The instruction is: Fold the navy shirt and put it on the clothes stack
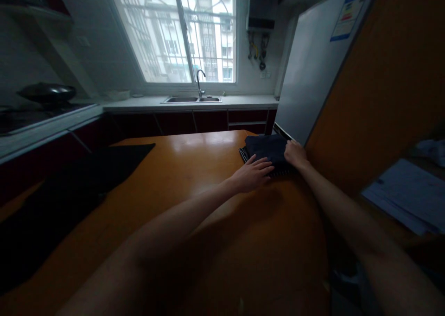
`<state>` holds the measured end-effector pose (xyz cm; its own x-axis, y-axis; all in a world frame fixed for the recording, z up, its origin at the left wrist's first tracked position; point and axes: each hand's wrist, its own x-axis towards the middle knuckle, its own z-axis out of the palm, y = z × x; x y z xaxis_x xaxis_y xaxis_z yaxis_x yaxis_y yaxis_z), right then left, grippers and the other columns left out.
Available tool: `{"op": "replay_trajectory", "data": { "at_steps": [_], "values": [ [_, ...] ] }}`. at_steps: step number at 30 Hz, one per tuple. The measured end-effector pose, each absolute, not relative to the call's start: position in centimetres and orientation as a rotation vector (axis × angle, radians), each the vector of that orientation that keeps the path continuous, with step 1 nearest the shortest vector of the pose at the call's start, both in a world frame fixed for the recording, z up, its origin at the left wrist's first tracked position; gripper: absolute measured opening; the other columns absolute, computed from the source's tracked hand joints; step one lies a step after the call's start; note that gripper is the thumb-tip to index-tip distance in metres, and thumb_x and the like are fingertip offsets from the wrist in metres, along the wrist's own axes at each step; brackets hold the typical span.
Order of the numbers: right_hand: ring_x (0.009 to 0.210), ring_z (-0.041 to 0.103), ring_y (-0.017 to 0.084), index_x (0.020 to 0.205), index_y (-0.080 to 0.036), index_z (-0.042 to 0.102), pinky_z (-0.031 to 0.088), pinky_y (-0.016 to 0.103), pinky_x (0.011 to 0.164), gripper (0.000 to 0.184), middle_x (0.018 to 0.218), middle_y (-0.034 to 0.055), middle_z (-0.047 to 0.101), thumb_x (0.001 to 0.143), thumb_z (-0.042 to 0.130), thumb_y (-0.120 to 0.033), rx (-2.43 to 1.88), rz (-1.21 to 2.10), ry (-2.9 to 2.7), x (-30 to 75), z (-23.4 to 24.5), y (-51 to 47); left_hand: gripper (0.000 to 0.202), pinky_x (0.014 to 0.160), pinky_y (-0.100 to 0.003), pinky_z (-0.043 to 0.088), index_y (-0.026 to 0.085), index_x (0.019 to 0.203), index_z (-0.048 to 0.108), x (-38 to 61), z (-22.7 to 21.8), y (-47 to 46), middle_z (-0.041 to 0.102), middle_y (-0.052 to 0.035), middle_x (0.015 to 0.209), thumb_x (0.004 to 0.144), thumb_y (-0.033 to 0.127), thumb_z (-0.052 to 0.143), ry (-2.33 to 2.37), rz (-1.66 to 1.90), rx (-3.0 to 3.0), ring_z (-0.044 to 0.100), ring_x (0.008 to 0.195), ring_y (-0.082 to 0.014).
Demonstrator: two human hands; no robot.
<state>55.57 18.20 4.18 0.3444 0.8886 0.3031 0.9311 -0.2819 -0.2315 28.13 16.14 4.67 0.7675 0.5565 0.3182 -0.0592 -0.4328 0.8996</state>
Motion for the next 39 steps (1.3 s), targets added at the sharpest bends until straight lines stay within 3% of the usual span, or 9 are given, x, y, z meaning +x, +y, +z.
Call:
{"op": "replay_trajectory", "data": {
  "at_steps": [4,9,14,21,27,32,35,37,39],
  "values": [
    [0.147,0.035,0.027,0.143,-0.006,0.052,0.024,0.045,0.121,0.056,0.151,0.0177,0.049,0.094,0.026,-0.011,-1.937,-0.354,-1.620,47.4,4.7,15.4,0.026,0.127,-0.041,0.006,0.031,0.110,0.074,21.5,3.1,15.1,0.067,-0.0044,0.134,0.084,0.030,0.072,0.464,0.760,2.173,0.044,0.143,-0.0245],
    [0.144,0.039,0.022,0.140,-0.013,0.059,0.024,0.037,0.123,0.056,0.150,0.0130,0.052,0.089,0.035,-0.010,-1.550,-0.087,-1.967,33.7,1.0,11.9,0.028,0.127,-0.041,0.016,0.029,0.115,0.071,11.7,-0.8,14.9,0.064,-0.0061,0.137,0.092,0.035,0.057,0.957,0.725,2.365,0.046,0.142,-0.0252],
    [0.147,0.035,0.025,0.142,-0.015,0.056,0.025,0.042,0.121,0.048,0.158,0.0158,0.043,0.099,0.040,-0.029,-1.486,0.171,-2.161,25.0,-2.7,10.8,0.044,0.123,-0.041,0.027,0.024,0.133,0.064,2.5,-2.9,13.6,0.054,-0.0091,0.150,0.096,0.034,0.042,1.349,0.644,2.500,0.044,0.143,-0.0257],
    [0.152,0.025,0.032,0.150,-0.015,0.048,0.012,0.053,0.122,0.056,0.163,0.0195,0.032,0.101,0.041,-0.042,-1.816,0.239,-2.091,18.8,-2.9,11.2,0.044,0.124,-0.047,0.023,0.023,0.136,0.062,-2.1,-2.4,10.7,0.049,-0.0106,0.154,0.095,0.032,0.047,1.474,0.598,2.422,0.037,0.148,-0.0290],
    [0.151,0.028,0.033,0.149,-0.012,0.050,0.019,0.053,0.121,0.056,0.161,0.0198,0.035,0.102,0.036,-0.039,-1.727,0.194,-2.242,17.1,-4.0,9.3,0.043,0.123,-0.047,0.025,0.018,0.140,0.057,-0.9,-2.5,10.2,0.046,-0.0112,0.156,0.101,0.030,0.042,1.561,0.435,2.566,0.037,0.147,-0.0261],
    [0.148,0.035,0.034,0.145,-0.012,0.055,0.026,0.052,0.119,0.053,0.158,0.0198,0.041,0.100,0.038,-0.037,-1.657,0.148,-2.285,18.6,-5.2,9.7,0.038,0.120,-0.043,0.030,0.023,0.132,0.063,-1.7,-3.3,11.4,0.053,-0.0070,0.150,0.102,0.033,0.043,1.638,0.468,2.611,0.045,0.140,-0.0229],
    [0.147,0.037,0.034,0.143,-0.012,0.057,0.028,0.052,0.119,0.053,0.157,0.0195,0.043,0.100,0.038,-0.038,-1.644,0.121,-2.282,19.1,-5.9,10.3,0.038,0.121,-0.057,0.023,0.022,0.131,0.064,-3.6,-3.0,13.1,0.051,-0.0114,0.151,0.100,0.033,0.046,1.844,0.497,2.516,0.039,0.144,-0.0300],
    [0.147,0.037,0.034,0.142,-0.012,0.058,0.029,0.053,0.118,0.054,0.156,0.0193,0.044,0.100,0.038,-0.038,-1.629,0.106,-2.282,19.3,-6.4,10.7,0.045,0.119,-0.067,0.014,0.018,0.139,0.058,-5.9,-2.5,14.4,0.040,-0.0170,0.158,0.096,0.031,0.049,2.093,0.539,2.384,0.026,0.150,-0.0380],
    [0.146,0.038,0.035,0.141,-0.012,0.059,0.030,0.053,0.118,0.054,0.155,0.0195,0.045,0.099,0.037,-0.039,-1.605,0.089,-2.285,19.4,-7.0,10.9,0.057,0.117,-0.071,0.009,0.018,0.149,0.049,-9.1,-1.7,15.4,0.028,-0.0191,0.164,0.093,0.031,0.054,2.425,0.576,2.157,0.014,0.153,-0.0430]
  ]
}}
